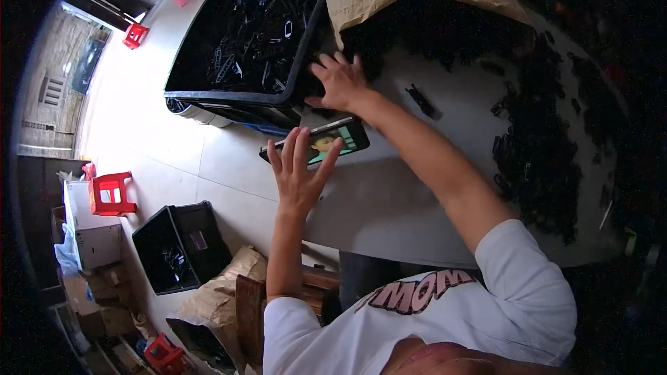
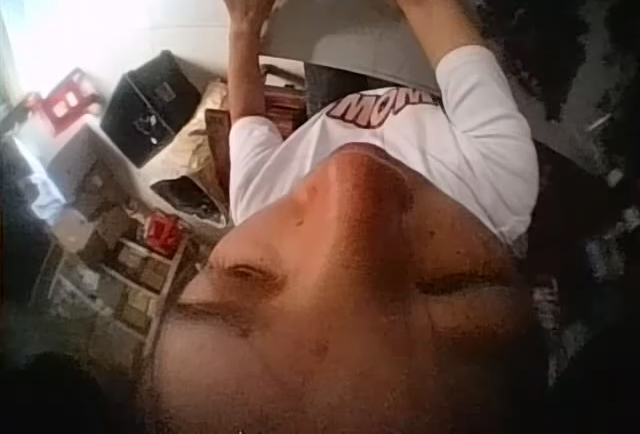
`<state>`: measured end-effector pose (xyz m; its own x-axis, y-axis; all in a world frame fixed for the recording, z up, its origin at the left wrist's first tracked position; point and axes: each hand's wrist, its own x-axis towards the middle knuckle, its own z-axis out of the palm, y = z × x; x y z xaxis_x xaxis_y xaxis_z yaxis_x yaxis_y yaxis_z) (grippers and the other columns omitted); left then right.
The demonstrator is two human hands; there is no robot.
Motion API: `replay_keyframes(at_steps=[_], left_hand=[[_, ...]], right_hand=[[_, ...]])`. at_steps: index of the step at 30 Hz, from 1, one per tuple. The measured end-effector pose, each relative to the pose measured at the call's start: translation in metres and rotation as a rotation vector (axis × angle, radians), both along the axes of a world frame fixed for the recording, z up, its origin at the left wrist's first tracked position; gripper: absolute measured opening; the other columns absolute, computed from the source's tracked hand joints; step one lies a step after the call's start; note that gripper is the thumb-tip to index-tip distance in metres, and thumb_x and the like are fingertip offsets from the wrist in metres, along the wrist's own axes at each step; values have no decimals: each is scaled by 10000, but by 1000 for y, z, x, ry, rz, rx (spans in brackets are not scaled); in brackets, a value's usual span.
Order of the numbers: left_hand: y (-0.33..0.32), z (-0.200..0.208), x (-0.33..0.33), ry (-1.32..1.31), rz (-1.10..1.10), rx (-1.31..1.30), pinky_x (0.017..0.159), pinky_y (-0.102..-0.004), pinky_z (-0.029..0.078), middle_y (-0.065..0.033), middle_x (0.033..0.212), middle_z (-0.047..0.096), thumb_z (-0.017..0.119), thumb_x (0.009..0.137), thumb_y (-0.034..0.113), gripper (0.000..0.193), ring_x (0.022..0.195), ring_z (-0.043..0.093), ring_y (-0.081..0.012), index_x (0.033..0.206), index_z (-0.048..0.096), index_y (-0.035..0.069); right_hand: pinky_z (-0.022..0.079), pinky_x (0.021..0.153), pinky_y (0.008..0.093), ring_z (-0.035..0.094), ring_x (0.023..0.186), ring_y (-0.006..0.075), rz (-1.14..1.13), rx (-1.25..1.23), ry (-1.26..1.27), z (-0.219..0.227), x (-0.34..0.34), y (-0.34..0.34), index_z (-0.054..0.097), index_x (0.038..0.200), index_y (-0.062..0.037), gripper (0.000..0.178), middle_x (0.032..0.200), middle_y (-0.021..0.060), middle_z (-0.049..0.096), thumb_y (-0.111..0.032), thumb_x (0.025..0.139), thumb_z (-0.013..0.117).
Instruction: Assembling small black plastic components by snapping pieces together on a workbench.
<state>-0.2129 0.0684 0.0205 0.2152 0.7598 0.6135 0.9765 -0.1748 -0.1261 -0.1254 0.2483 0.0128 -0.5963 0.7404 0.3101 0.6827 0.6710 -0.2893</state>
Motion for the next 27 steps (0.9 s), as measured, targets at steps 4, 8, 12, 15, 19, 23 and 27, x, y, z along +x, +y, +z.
replay_keyframes(at_steps=[4,8,12,15,19,23,27], left_hand=[[-2,-2,4,-30,-36,19,1021,-524,212,-102,1238,421,648,713,119,489,1144,447,-278,1140,551,336],[-12,-9,2,-10,-54,-10,1017,-559,188,-138,1262,402,552,807,174,470,1161,435,-292,1216,475,390],[-21,-6,4,-42,-56,-8,1010,-551,208,-135,1244,413,568,795,167,481,1154,441,-288,1209,478,396],[-19,-6,6,-54,-65,53,1007,-536,229,-112,1233,419,655,716,158,487,1133,453,-297,1148,535,349],[-8,-5,-2,-1,-38,89,996,-521,251,-108,1235,425,656,718,162,501,1142,445,-300,1165,522,342],[24,-5,-13,-10,-29,41,979,-529,255,-135,1259,419,541,804,160,466,1140,442,-284,1227,485,347],[53,-6,-8,-59,7,17,960,-515,270,-119,1273,412,514,795,148,501,1145,428,-266,1258,458,333]], right_hand=[[333,908,504,416,1129,275,18,-79,48,-11,21,-2,552,1071,-125,544,1136,78,507,-423,633,675],[325,918,480,415,1140,282,6,45,57,-16,77,-12,569,1043,-132,479,1176,83,497,-360,637,679],[316,936,461,400,1162,268,169,182,49,15,67,-28,586,1034,-144,383,1197,92,484,-285,685,658],[328,934,466,390,1169,269,314,175,55,2,24,-27,585,1048,-130,362,1209,85,477,-297,728,618],[311,964,499,396,1163,293,389,53,-98,-16,13,-12,563,1072,-138,382,1200,83,468,-285,726,624],[303,971,524,364,1203,300,344,54,-333,-5,54,-7,523,1125,-139,394,1233,78,447,-271,763,605],[272,1006,499,338,1241,274,235,61,-186,3,121,-17,528,1132,-123,359,1260,91,438,-303,822,556]])
